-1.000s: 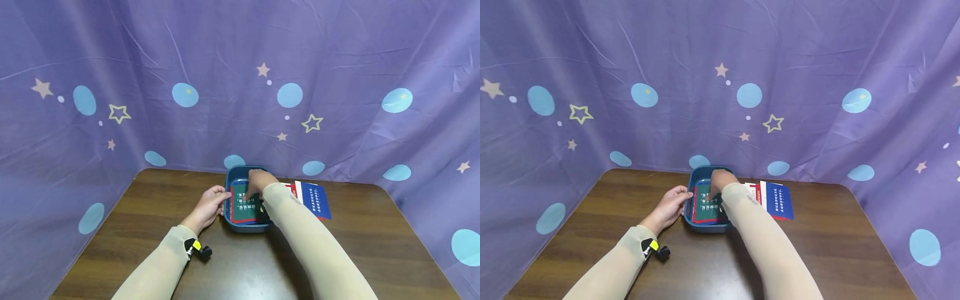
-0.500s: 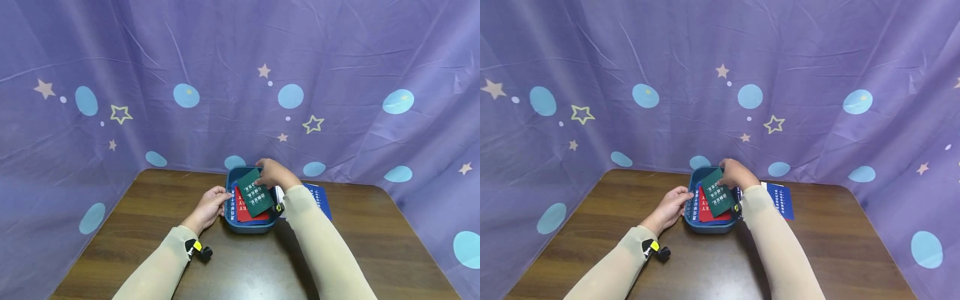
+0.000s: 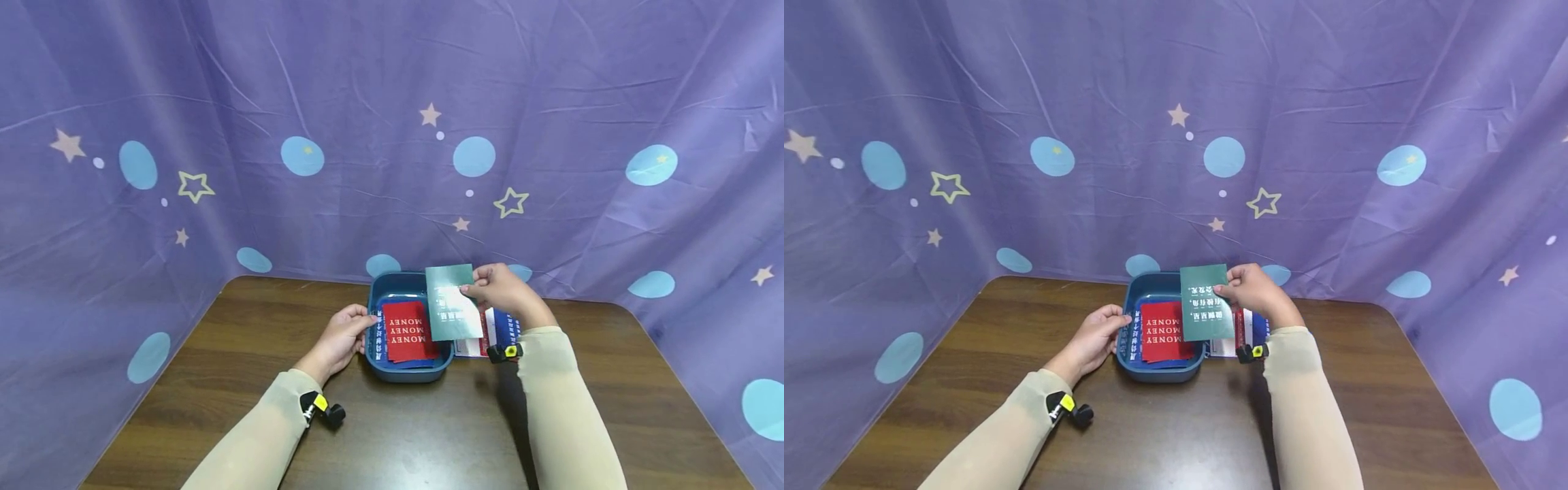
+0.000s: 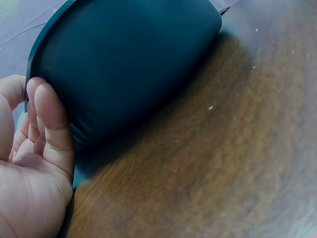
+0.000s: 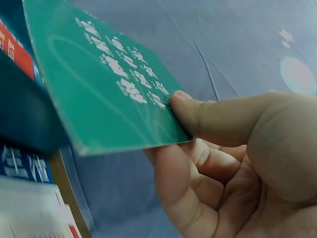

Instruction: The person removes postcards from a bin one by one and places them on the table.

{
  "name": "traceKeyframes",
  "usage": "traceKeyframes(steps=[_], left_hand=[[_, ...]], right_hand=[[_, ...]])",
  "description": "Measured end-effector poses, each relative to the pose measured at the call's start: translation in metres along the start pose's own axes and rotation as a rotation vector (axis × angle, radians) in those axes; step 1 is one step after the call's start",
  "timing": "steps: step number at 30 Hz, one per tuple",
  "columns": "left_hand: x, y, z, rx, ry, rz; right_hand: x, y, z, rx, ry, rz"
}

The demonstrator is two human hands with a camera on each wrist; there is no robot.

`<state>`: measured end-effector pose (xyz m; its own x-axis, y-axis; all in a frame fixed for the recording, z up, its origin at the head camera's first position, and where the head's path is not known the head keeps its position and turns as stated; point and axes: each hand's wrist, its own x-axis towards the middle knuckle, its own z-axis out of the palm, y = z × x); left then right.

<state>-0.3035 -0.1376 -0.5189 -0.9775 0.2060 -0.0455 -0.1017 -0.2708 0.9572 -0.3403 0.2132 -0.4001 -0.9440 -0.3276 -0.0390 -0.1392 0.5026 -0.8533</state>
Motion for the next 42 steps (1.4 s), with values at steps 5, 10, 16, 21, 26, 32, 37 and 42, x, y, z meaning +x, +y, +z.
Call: traceKeyframes(steps=[5, 10, 16, 21, 26, 32, 37, 42], left_hand=[[0.0, 0.0, -0.002, 0.009, 0.0, -0.002], [-0.001, 0.001, -0.001, 0.01, 0.003, -0.001], [-0.001, -0.001, -0.002, 0.006, 0.015, -0.011], [0.001, 0.0, -0.001, 0.004, 0.005, -0.01], [0.002, 0.001, -0.001, -0.003, 0.013, -0.011], [0.0, 0.003, 0.001, 0.004, 0.008, -0.018], [-0.001, 0.004, 0.001, 0.001, 0.003, -0.018], [-0.001, 0.004, 0.001, 0.007, -0.002, -0.017]], right_hand=[[-0.013, 0.017, -0.022, -0.008, 0.056, 0.023], [-0.028, 0.029, -0.045, -0.047, 0.111, 0.069], [-0.045, 0.043, -0.065, -0.078, 0.168, 0.112], [-0.053, 0.054, -0.076, -0.069, 0.225, 0.166], [-0.051, 0.071, -0.08, -0.045, 0.259, 0.243], [-0.053, 0.092, -0.08, 0.07, 0.259, 0.366], [-0.052, 0.104, -0.078, 0.052, 0.199, 0.395], [-0.045, 0.111, -0.074, -0.057, 0.194, 0.411]])
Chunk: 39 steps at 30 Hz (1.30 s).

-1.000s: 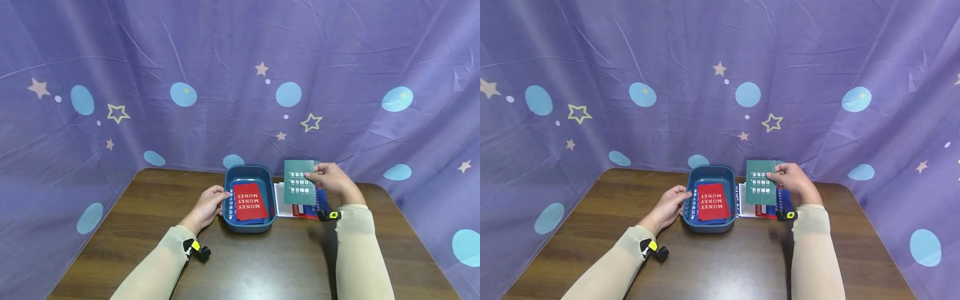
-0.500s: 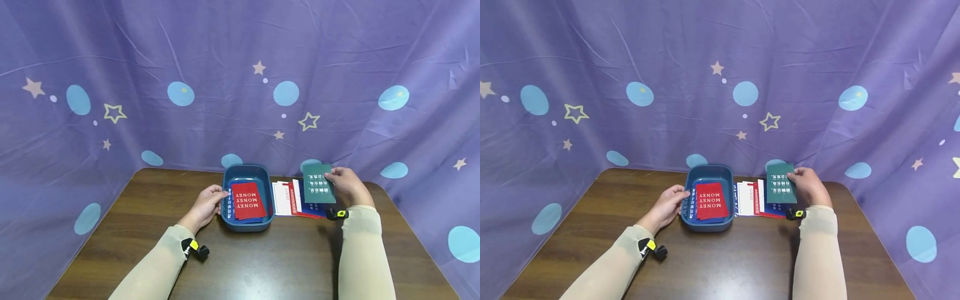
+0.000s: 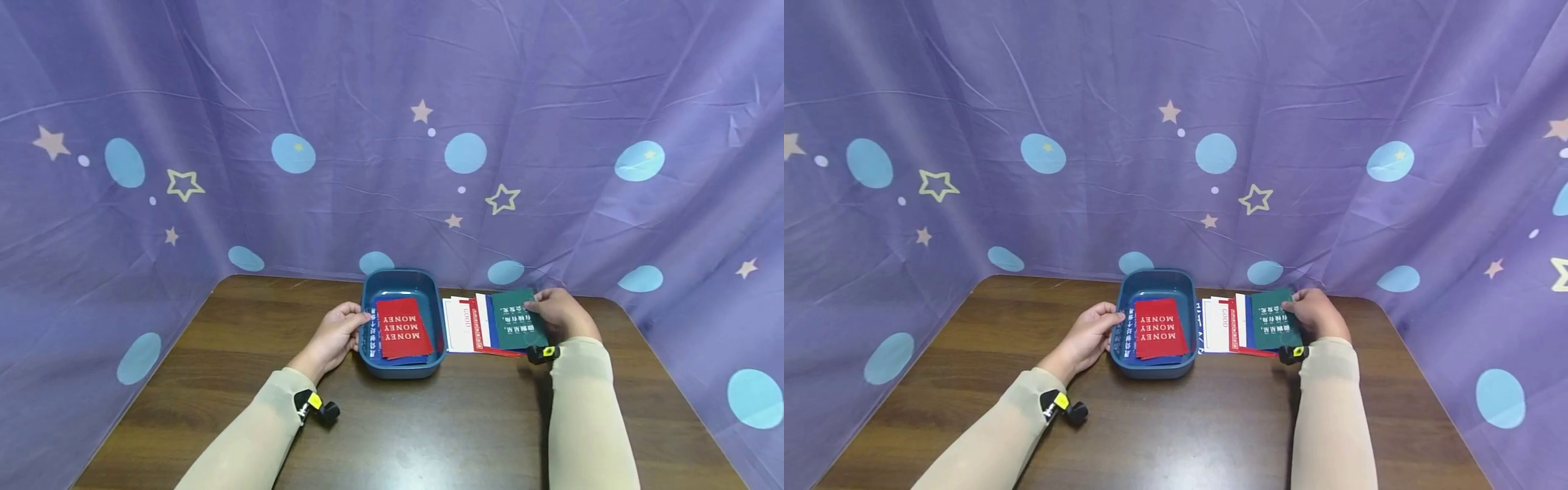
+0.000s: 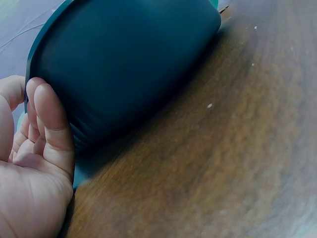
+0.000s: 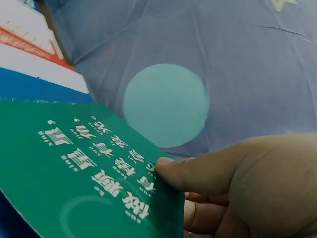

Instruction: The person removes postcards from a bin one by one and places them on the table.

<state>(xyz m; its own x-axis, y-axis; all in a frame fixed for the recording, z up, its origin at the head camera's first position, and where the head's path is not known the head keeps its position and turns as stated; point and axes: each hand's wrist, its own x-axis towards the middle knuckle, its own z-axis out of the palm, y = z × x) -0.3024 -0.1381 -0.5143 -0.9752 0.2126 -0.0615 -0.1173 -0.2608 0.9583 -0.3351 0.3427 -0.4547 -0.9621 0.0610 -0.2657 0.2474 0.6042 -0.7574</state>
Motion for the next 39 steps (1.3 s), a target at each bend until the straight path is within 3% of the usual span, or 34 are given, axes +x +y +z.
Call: traceKeyframes(steps=[8, 19, 26, 31, 39], left_hand=[[-0.002, 0.003, 0.001, -0.003, -0.001, 0.0], [-0.003, 0.0, -0.002, -0.005, 0.002, 0.001], [-0.002, 0.0, -0.002, -0.007, -0.011, 0.006], [0.0, -0.001, -0.001, -0.011, -0.009, 0.001], [0.001, -0.001, -0.001, -0.02, 0.002, -0.004]], right_hand=[[0.003, -0.002, 0.008, -0.253, 0.084, 0.053], [0.001, -0.01, 0.021, -0.303, 0.118, 0.162], [0.001, -0.01, 0.023, -0.342, 0.14, 0.139], [0.004, -0.009, 0.021, -0.279, 0.099, 0.121], [0.01, -0.008, 0.018, -0.343, 0.185, -0.024]])
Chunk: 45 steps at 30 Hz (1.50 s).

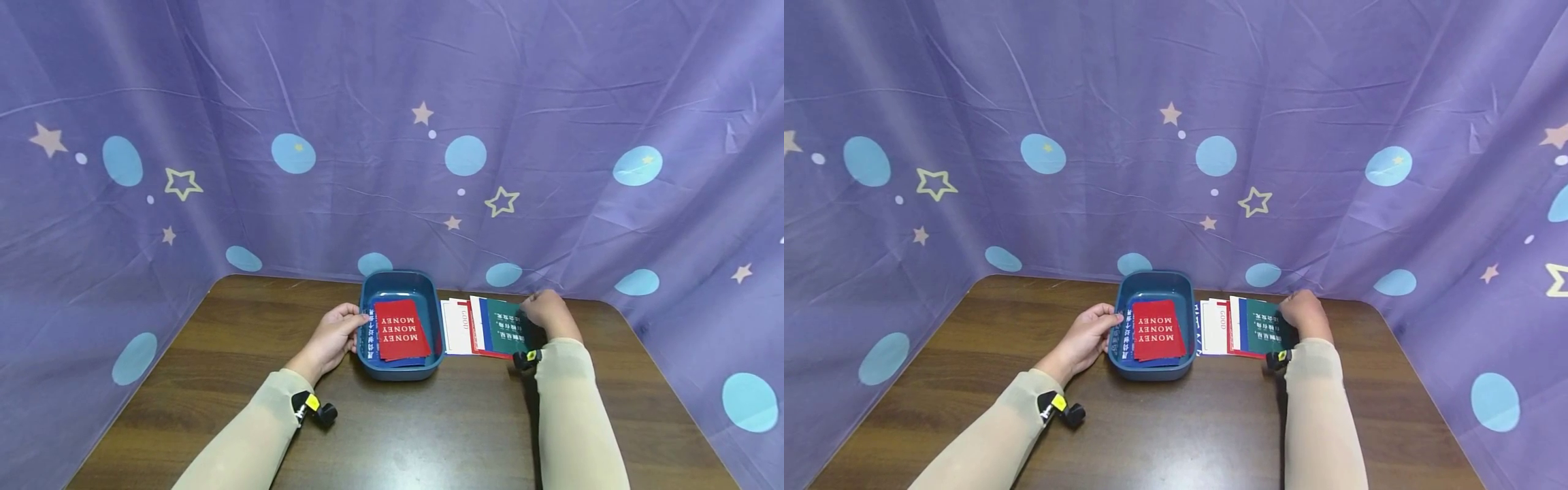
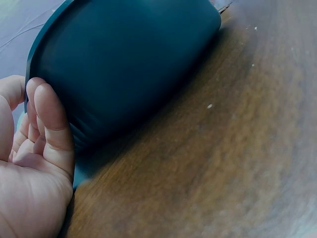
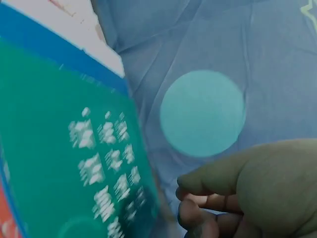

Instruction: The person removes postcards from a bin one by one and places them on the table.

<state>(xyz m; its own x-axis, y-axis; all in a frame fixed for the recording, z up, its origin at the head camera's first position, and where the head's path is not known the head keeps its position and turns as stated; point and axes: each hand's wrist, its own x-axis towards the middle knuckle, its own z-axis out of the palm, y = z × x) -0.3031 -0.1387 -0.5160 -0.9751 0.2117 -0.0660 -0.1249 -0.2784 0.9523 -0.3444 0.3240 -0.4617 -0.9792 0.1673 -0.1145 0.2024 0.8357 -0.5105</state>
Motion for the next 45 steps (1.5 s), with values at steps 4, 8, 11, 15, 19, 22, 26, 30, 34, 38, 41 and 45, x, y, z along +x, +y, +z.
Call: traceKeyframes(steps=[4, 8, 11, 15, 19, 22, 26, 30, 34, 38, 41, 45], left_hand=[[-0.001, 0.0, -0.001, 0.003, -0.002, -0.001], [-0.001, 0.0, -0.002, 0.002, -0.003, -0.002], [-0.001, 0.0, -0.002, 0.003, -0.003, -0.001], [-0.001, 0.001, -0.002, 0.008, -0.01, 0.005], [-0.002, 0.001, -0.002, 0.006, -0.015, 0.014], [-0.002, 0.0, -0.002, 0.004, -0.009, 0.017], [0.0, -0.001, -0.001, 0.001, 0.003, 0.007], [0.002, -0.002, 0.0, 0.005, 0.009, 0.011], [0.002, -0.002, 0.0, 0.012, 0.028, 0.013], [0.0, -0.002, -0.001, 0.008, 0.027, 0.007], [-0.001, -0.002, -0.001, 0.003, 0.015, 0.007], [-0.001, -0.001, 0.0, 0.001, 0.005, 0.005]], right_hand=[[-0.004, -0.013, -0.003, 0.059, 0.014, -0.052], [-0.013, -0.031, -0.007, 0.116, 0.024, -0.103], [-0.019, -0.046, -0.009, 0.197, 0.016, -0.121], [-0.025, -0.063, -0.013, 0.252, 0.066, -0.195], [-0.03, -0.08, -0.016, 0.237, 0.131, -0.308], [-0.035, -0.093, -0.015, 0.265, 0.106, -0.373], [-0.043, -0.109, -0.011, 0.269, 0.059, -0.44], [-0.051, -0.124, -0.006, 0.283, 0.016, -0.482], [-0.056, -0.138, 0.002, 0.289, -0.053, -0.498], [-0.055, -0.154, 0.008, 0.257, -0.128, -0.491], [-0.052, -0.169, 0.01, 0.222, -0.175, -0.453], [-0.045, -0.194, 0.017, 0.177, -0.248, -0.378]])
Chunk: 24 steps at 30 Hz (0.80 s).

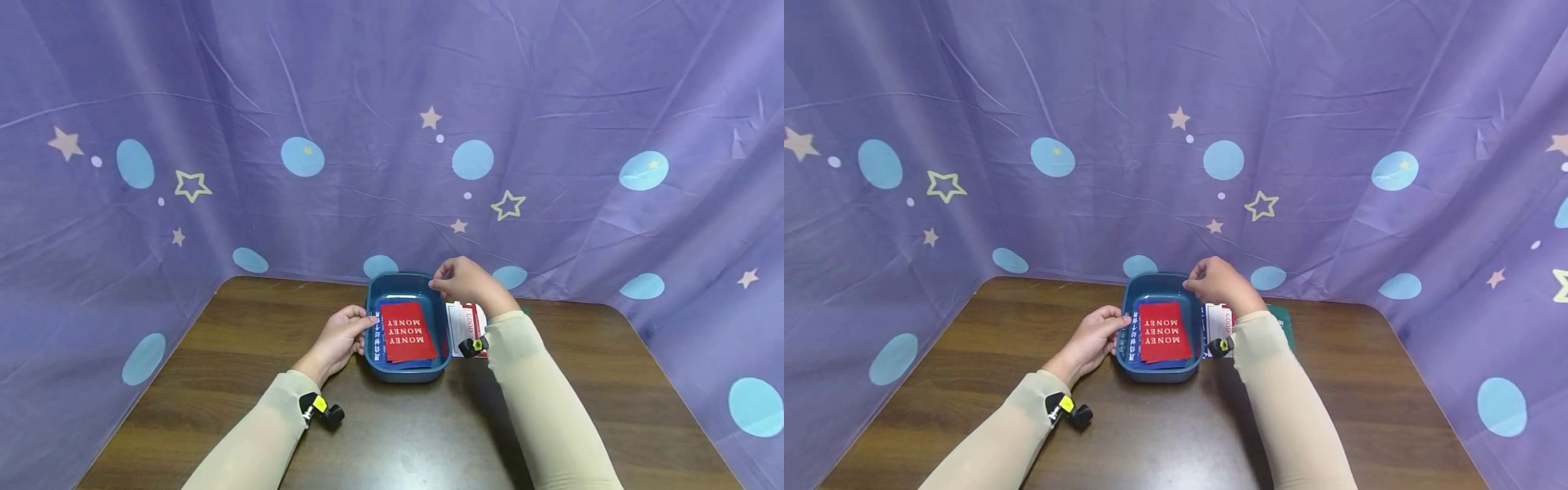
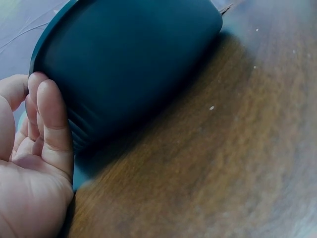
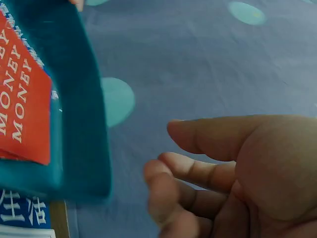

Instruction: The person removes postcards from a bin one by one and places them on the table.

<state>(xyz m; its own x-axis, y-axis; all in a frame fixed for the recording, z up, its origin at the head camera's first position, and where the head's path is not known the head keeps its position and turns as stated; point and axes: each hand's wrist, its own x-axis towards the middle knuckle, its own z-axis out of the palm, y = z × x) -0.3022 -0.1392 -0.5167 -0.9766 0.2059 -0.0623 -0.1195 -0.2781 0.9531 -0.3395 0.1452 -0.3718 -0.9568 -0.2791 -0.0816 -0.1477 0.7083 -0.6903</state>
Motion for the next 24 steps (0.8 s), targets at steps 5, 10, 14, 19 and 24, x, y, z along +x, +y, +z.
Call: traceKeyframes(steps=[5, 10, 14, 19, 24], left_hand=[[0.002, -0.003, 0.001, 0.01, -0.001, 0.002], [-0.001, 0.002, 0.001, 0.016, -0.012, -0.006], [-0.002, 0.002, 0.001, 0.01, -0.014, -0.004], [-0.002, 0.002, 0.0, 0.004, -0.02, 0.0], [0.0, 0.001, 0.0, 0.013, -0.023, -0.003]], right_hand=[[0.022, -0.019, 0.019, -0.079, -0.137, 0.052], [0.044, -0.03, 0.04, -0.144, -0.228, 0.17], [0.054, -0.031, 0.057, -0.251, -0.235, 0.223], [0.058, -0.03, 0.081, -0.488, -0.159, 0.205], [0.058, -0.026, 0.09, -0.526, -0.109, 0.155]])
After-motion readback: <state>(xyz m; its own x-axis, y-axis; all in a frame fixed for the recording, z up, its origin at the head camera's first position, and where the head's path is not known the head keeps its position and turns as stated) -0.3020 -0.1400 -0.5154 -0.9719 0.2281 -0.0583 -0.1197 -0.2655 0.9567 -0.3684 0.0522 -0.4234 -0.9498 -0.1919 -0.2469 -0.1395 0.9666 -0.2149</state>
